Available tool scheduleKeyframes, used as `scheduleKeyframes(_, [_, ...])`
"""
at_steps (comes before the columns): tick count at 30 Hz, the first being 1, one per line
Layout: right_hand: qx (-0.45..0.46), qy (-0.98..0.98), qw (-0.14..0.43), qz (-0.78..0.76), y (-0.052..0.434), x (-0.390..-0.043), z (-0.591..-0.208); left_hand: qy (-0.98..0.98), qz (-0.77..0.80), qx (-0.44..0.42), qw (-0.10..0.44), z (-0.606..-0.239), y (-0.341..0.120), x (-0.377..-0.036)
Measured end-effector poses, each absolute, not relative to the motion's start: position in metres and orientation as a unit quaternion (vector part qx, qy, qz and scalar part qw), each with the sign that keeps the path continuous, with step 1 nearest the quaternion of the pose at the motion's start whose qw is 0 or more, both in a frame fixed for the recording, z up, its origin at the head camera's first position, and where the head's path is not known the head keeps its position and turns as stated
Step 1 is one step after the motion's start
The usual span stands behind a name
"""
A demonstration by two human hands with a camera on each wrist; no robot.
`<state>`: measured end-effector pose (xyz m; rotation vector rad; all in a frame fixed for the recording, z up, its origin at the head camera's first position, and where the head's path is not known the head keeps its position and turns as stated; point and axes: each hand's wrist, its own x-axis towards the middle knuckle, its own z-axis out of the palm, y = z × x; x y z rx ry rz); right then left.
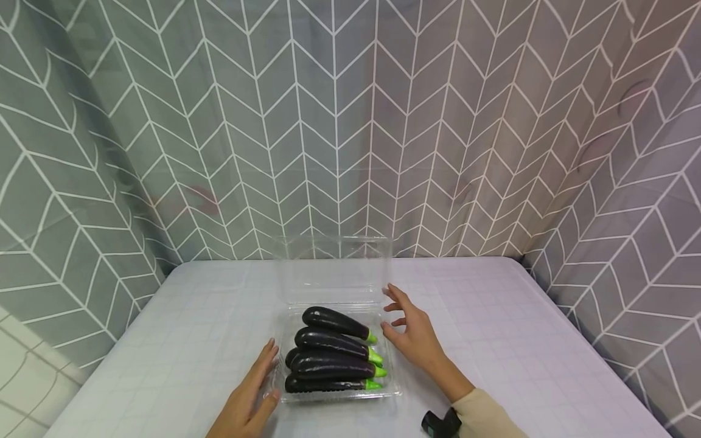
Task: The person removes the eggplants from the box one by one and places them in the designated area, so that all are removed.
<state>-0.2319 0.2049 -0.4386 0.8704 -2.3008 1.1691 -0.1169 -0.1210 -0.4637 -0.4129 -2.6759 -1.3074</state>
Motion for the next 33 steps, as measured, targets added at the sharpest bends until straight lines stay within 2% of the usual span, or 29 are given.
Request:
scheduleKeyframes(8, [0.314,-0.822,0.171,0.444,0.204,-0.237,-0.438,-0.882,-0.43,-0.162,0.106,-0.466,-0.12,-0.114])
scheduleKeyframes(15, [0.305,-0.817,0.147,0.467,0.199,-0.232,-0.428,-0.883,-0.437,-0.149,0.083,-0.465,-0.119,-0.113])
scheduleKeyframes(23, [0.281,-0.812,0.096,0.503,0.195,-0.226,-0.418,-0.882,-0.435,-0.155,0.099,-0.465,-0.119,-0.113])
scheduleKeyframes(33, [0.26,-0.82,0.076,0.503,0.196,-0.224,-0.419,-0.885,-0.434,-0.143,0.092,-0.463,-0.117,-0.114])
